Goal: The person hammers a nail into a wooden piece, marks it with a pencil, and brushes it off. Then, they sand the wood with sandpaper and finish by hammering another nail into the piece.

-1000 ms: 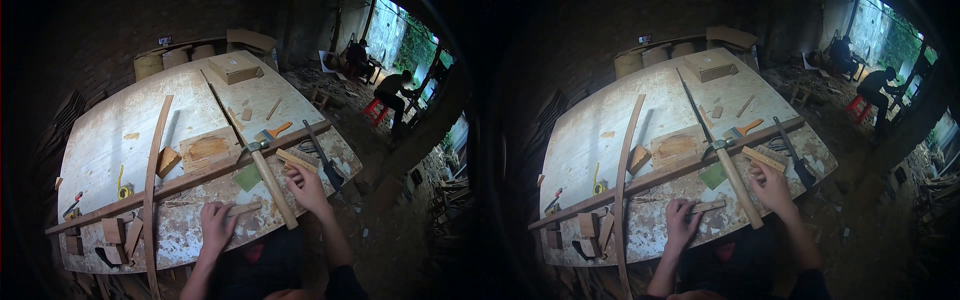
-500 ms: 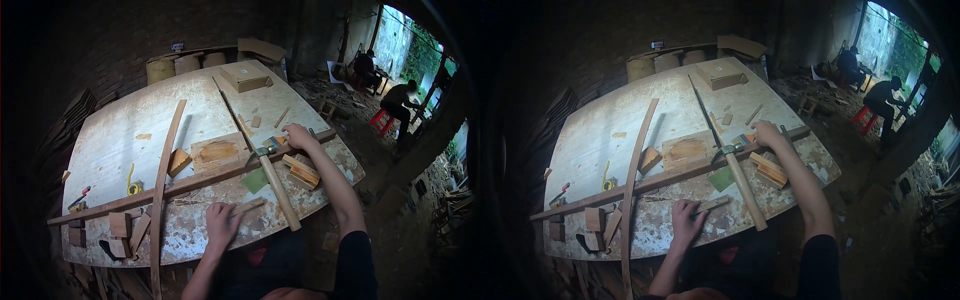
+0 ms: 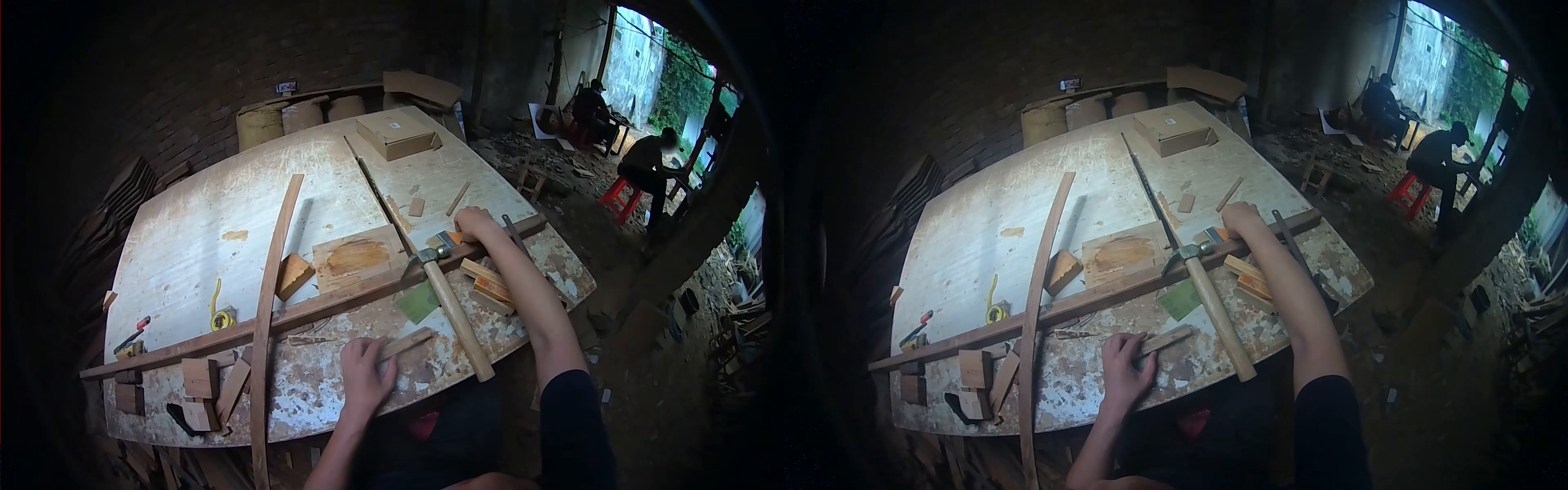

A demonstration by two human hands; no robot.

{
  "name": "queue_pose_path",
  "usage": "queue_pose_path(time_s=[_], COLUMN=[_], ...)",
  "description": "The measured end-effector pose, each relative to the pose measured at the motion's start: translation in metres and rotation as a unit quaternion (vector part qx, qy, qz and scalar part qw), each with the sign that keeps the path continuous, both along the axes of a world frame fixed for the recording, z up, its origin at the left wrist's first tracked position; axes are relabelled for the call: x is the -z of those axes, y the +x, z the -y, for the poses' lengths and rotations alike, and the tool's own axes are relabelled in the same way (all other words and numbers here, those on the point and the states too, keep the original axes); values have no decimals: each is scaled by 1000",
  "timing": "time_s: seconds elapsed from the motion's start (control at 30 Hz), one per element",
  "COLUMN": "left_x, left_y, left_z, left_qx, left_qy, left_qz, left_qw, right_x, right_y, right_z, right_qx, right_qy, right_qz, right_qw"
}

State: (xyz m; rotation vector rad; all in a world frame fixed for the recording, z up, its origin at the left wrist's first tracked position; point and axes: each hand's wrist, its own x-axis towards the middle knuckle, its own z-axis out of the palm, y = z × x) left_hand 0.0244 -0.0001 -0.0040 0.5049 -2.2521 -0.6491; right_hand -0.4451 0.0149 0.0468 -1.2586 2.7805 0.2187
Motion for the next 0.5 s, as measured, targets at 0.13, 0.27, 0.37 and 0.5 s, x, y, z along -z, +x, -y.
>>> queue_pose_path(time_s=[0.13,0.27,0.37,0.5], left_x=[5,3,5,2], left_y=[4,5,3,3], left_z=[-2,-1,1,2], left_qx=[-18,-8,-1,-13], left_qy=[0,18,15,11], left_qz=[12,0,-6,7], left_qw=[1000,1000,1000,1000], right_x=[-2,-21,-54,-104], right_y=[6,13,31,66], right_z=[-4,-16,-30,-56], right_qx=[-54,-90,-110,-82], right_qy=[-16,-112,-165,-240], right_qz=[2,29,-10,66], right_qw=[998,989,980,965])
